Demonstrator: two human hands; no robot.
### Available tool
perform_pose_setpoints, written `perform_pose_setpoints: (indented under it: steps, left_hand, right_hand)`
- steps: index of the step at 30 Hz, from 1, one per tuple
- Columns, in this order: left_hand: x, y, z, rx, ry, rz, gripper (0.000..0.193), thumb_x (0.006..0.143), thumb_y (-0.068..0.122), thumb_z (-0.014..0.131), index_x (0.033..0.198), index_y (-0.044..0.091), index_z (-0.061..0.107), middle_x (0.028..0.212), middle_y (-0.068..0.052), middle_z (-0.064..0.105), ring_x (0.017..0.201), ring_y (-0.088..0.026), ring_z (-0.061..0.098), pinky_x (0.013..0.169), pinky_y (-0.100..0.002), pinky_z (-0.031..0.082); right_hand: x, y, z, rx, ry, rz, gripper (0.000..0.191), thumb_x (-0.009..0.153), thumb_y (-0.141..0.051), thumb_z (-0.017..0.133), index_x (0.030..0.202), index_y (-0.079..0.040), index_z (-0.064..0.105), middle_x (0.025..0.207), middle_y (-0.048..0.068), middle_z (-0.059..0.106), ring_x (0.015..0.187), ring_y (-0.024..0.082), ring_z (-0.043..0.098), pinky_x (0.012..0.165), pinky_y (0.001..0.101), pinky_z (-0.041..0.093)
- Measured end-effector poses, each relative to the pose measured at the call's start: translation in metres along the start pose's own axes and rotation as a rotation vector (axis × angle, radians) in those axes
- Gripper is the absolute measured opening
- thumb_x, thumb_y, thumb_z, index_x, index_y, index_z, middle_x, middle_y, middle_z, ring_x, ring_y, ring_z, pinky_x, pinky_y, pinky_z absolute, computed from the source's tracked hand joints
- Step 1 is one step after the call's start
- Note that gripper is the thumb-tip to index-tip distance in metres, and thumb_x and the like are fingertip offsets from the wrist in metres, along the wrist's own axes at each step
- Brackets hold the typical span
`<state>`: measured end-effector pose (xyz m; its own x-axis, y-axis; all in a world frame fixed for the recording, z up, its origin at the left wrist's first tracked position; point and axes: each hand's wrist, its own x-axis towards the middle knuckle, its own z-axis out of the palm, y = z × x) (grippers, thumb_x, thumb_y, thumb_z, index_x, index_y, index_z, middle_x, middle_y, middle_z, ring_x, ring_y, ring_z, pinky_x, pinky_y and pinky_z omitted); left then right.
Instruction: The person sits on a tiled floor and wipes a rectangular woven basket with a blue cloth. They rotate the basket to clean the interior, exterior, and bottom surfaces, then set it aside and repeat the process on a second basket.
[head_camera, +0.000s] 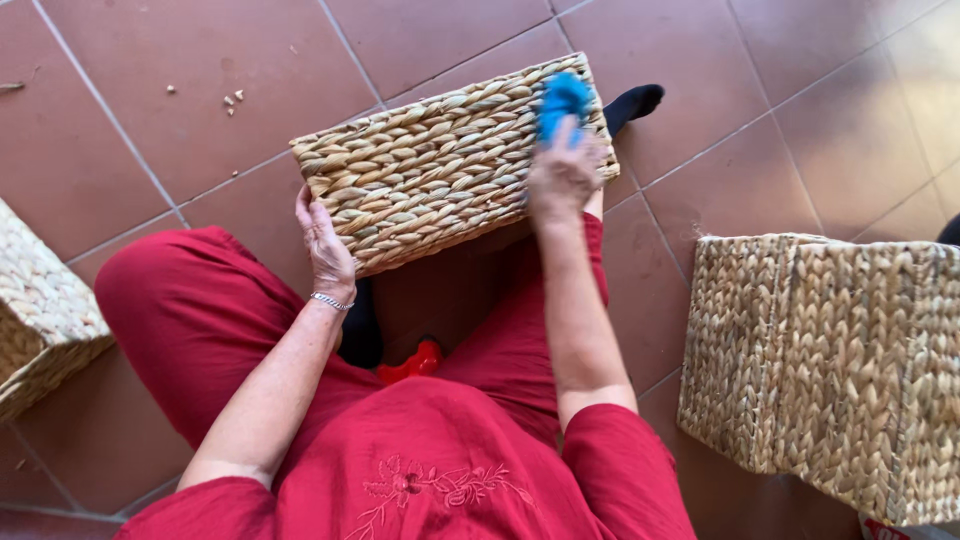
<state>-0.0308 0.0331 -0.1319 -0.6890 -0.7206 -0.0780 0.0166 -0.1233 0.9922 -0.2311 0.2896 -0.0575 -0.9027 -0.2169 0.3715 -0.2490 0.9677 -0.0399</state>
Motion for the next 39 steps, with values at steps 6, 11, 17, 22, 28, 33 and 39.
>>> perform_pose_setpoints:
  steps: [6, 11, 17, 22, 28, 33, 39]
  left_hand:
    - [-0.003, 0.002, -0.009, -0.017, -0.01, -0.116, 0.056, 0.114, 0.043, 0.025, 0.156, 0.008, 0.035, 0.156, -0.012, 0.045, 0.143, -0.022, 0.045, 0.119, -0.035, 0.037]
    - [-0.003, -0.006, -0.012, 0.021, -0.009, -0.104, 0.057, 0.113, 0.043, 0.028, 0.158, 0.008, 0.034, 0.157, -0.011, 0.045, 0.144, -0.022, 0.044, 0.12, -0.035, 0.035]
    - [0.002, -0.015, -0.007, 0.005, 0.01, -0.057, 0.055, 0.115, 0.041, 0.032, 0.157, 0.006, 0.036, 0.156, -0.013, 0.047, 0.144, -0.022, 0.044, 0.122, -0.035, 0.033]
    - [0.002, -0.014, -0.005, 0.004, 0.023, -0.061, 0.054, 0.115, 0.039, 0.033, 0.157, 0.005, 0.035, 0.156, -0.012, 0.047, 0.144, -0.021, 0.043, 0.122, -0.034, 0.033]
    - [0.002, -0.013, -0.008, 0.007, 0.03, -0.076, 0.052, 0.114, 0.038, 0.035, 0.155, 0.006, 0.038, 0.153, -0.011, 0.049, 0.141, -0.022, 0.047, 0.119, -0.034, 0.037]
    - [0.005, -0.002, -0.005, -0.147, 0.049, -0.189, 0.057, 0.108, 0.042, 0.04, 0.155, 0.01, 0.034, 0.154, -0.006, 0.044, 0.141, -0.02, 0.043, 0.116, -0.033, 0.035]
    - [0.002, 0.006, -0.004, 0.052, 0.038, -0.134, 0.06, 0.11, 0.044, 0.035, 0.154, 0.005, 0.035, 0.148, -0.011, 0.052, 0.136, -0.021, 0.049, 0.113, -0.032, 0.037]
  right_hand:
    - [-0.118, -0.154, -0.063, 0.362, -0.01, -0.532, 0.057, 0.084, -0.009, 0.064, 0.14, -0.005, 0.054, 0.117, 0.018, 0.062, 0.102, 0.034, 0.061, 0.072, 0.0465, 0.051]
    - [-0.115, -0.113, -0.06, 0.471, 0.01, -0.549, 0.049, 0.092, -0.014, 0.065, 0.141, -0.015, 0.059, 0.123, 0.013, 0.064, 0.105, 0.031, 0.062, 0.078, 0.0458, 0.049]
    - [-0.042, 0.045, -0.027, 0.068, 0.0, -0.155, 0.048, 0.095, -0.024, 0.074, 0.139, -0.008, 0.062, 0.117, 0.014, 0.062, 0.102, 0.037, 0.055, 0.08, 0.0496, 0.051]
    - [-0.007, 0.065, 0.0, 0.032, -0.023, 0.06, 0.054, 0.09, -0.03, 0.077, 0.136, -0.009, 0.058, 0.119, 0.02, 0.06, 0.107, 0.04, 0.054, 0.077, 0.0523, 0.053]
    - [-0.033, -0.105, -0.013, 0.217, -0.06, -0.257, 0.053, 0.093, -0.01, 0.06, 0.144, -0.004, 0.049, 0.119, 0.019, 0.061, 0.104, 0.036, 0.061, 0.079, 0.0508, 0.055]
    - [-0.076, -0.191, -0.053, 0.584, -0.092, -0.619, 0.077, 0.064, -0.024, 0.069, 0.136, -0.005, 0.052, 0.119, 0.022, 0.059, 0.108, 0.041, 0.058, 0.081, 0.055, 0.05]
    - [0.006, -0.109, -0.022, 0.368, -0.064, -0.434, 0.05, 0.085, -0.014, 0.067, 0.135, -0.012, 0.061, 0.116, 0.016, 0.064, 0.102, 0.036, 0.062, 0.082, 0.0518, 0.052]
